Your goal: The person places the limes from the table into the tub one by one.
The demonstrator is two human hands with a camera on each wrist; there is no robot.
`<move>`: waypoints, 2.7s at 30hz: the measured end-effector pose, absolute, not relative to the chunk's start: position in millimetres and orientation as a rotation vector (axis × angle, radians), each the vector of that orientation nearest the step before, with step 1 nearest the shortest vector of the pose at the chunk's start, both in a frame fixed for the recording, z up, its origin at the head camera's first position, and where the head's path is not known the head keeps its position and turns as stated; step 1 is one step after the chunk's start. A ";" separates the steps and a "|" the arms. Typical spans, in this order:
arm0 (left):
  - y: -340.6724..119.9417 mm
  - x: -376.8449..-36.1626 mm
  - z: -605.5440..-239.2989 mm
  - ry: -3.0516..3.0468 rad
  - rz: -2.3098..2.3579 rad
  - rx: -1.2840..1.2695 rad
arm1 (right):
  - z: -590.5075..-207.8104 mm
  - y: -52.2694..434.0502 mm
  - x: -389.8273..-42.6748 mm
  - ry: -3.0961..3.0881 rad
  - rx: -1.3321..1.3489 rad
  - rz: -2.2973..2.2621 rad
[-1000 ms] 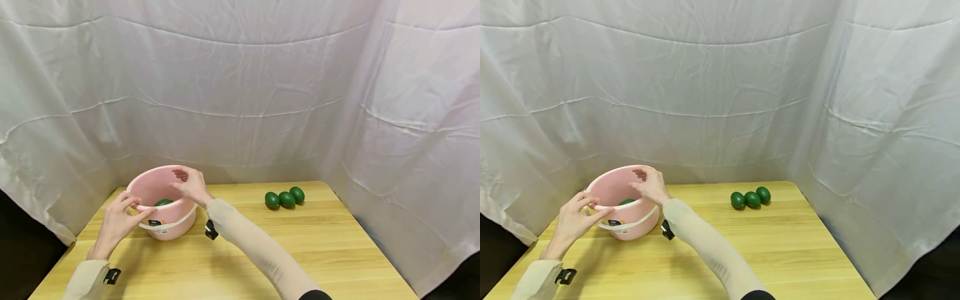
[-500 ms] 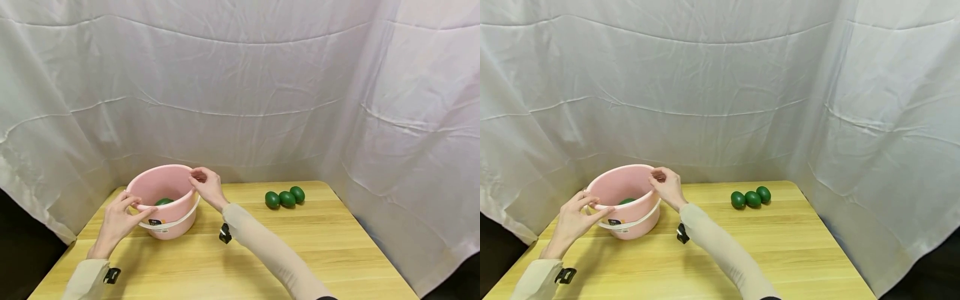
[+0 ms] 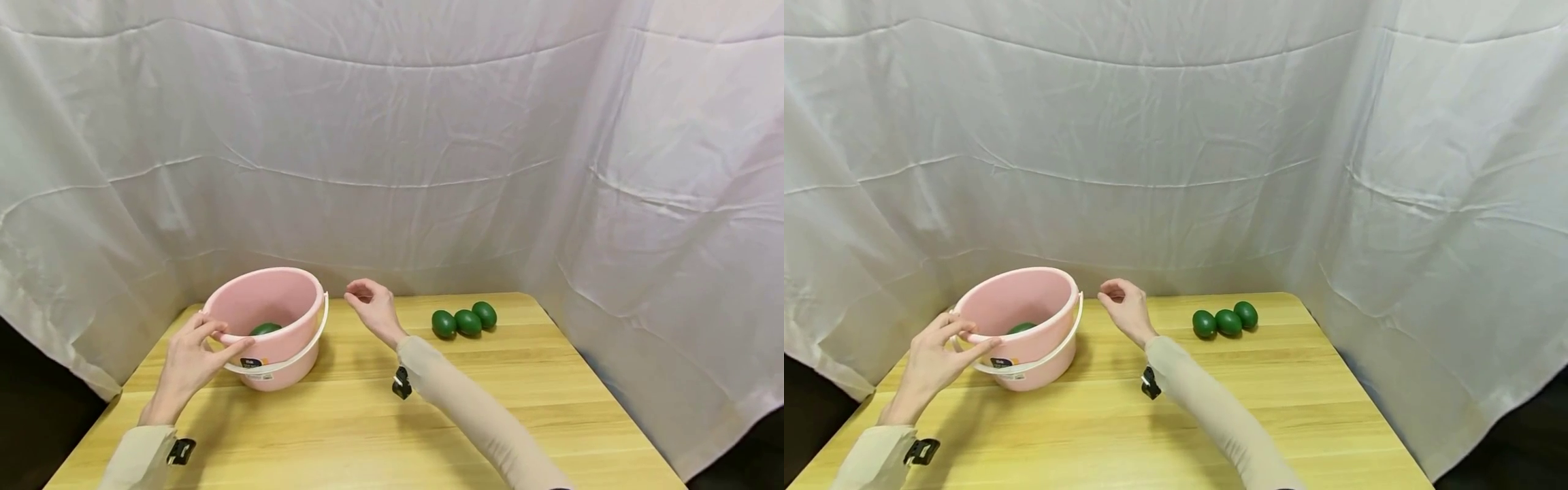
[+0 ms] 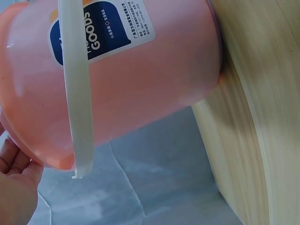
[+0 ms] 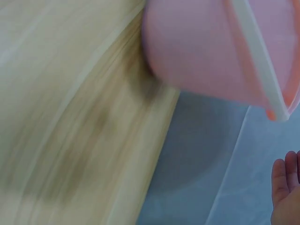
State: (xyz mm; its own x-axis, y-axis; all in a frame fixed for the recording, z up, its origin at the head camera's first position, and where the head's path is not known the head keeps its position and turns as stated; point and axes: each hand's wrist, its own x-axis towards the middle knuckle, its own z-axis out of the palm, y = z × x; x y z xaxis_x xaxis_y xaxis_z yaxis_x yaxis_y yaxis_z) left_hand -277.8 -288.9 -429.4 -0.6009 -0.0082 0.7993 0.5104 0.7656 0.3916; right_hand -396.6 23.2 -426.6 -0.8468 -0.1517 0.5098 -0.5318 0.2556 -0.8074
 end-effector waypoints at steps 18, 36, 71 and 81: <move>-289.8 -278.7 -430.4 -2.106 -0.769 -0.369 | -463.7 85.5 -408.6 -2.442 0.502 1.450; -288.6 -275.3 -430.2 -2.140 -0.776 -0.351 | -471.7 148.6 -420.2 -2.733 0.291 1.089; -285.1 -276.0 -428.7 -2.106 -0.755 -0.366 | -498.8 181.6 -420.8 -2.920 0.174 0.949; -285.4 -276.4 -428.5 -2.104 -0.757 -0.372 | -508.7 179.3 -425.4 -2.929 0.252 0.944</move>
State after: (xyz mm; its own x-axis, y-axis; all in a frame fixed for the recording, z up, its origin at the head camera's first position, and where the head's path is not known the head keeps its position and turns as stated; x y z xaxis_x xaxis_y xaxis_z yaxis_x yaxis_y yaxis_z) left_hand -276.4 -285.4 -428.5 -0.5972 -0.0064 0.8020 0.5063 0.7726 0.3831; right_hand -425.4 179.3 -508.7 -0.9853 -0.1383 0.1008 -0.1711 0.7998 -0.5754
